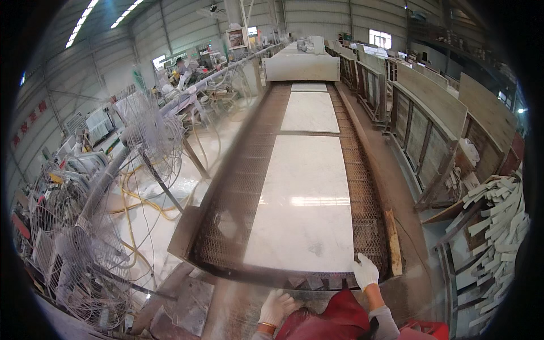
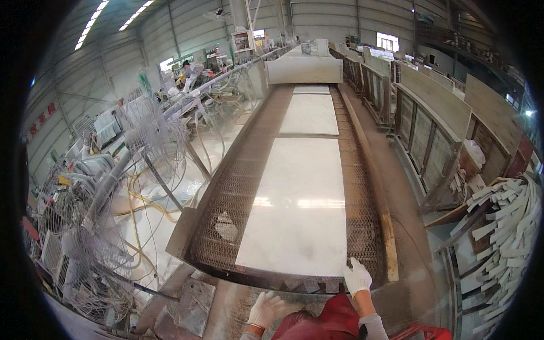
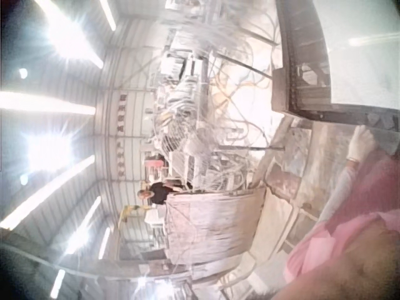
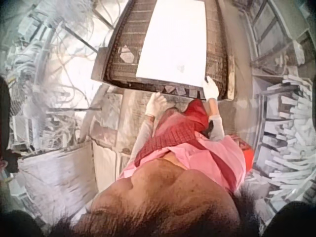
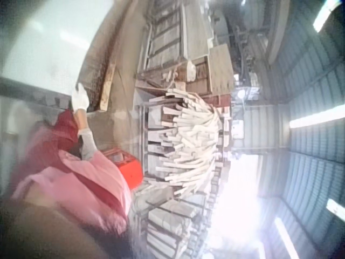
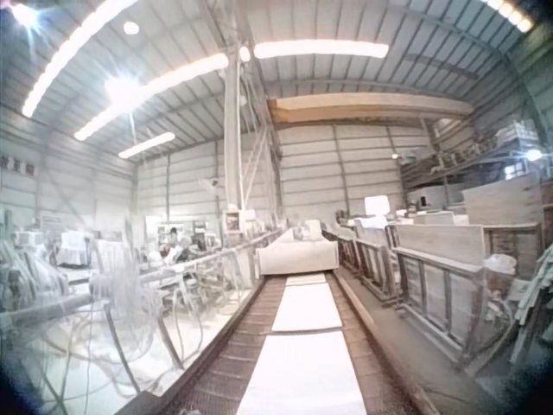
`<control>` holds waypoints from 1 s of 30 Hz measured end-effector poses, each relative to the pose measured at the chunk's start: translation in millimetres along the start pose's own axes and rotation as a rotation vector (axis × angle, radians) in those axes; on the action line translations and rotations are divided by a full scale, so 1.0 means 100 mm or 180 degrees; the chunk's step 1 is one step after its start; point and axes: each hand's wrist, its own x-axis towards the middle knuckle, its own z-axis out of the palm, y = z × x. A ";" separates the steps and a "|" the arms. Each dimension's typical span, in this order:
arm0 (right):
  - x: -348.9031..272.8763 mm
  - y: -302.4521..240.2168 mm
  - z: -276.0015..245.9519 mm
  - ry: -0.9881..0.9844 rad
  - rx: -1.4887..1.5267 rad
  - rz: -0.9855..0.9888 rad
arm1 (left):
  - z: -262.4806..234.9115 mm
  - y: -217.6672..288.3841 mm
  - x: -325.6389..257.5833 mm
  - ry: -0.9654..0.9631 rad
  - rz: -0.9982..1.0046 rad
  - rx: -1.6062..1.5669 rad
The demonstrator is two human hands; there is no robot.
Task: The person picks large white rectangular panels from a conveyor belt and stacks them on a nearby rack. The person repeats this action several times, lifting each panel with both hands and placing it carefully on top of the existing stack.
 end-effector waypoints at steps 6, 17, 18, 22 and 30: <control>0.00 -0.30 0.02 -0.0206 -0.0465 0.0244 | 0.45 0.09 0.09 0.0050 -0.0225 0.0160; 0.00 -0.41 -0.05 -0.0487 -0.0739 0.0198 | 0.74 0.06 0.29 -0.0169 -0.0511 0.0142; 0.00 -0.41 -0.05 -0.0490 -0.0691 0.0203 | 0.73 0.06 0.33 -0.0026 -0.0480 0.0165; -0.01 -0.40 -0.10 -0.0548 -0.0422 0.0136 | 0.61 0.04 0.53 0.0342 -0.0168 0.0327; 0.12 -0.12 -0.11 -0.0698 0.0111 0.0103 | 0.32 0.00 0.80 -0.0470 -0.0120 -0.0041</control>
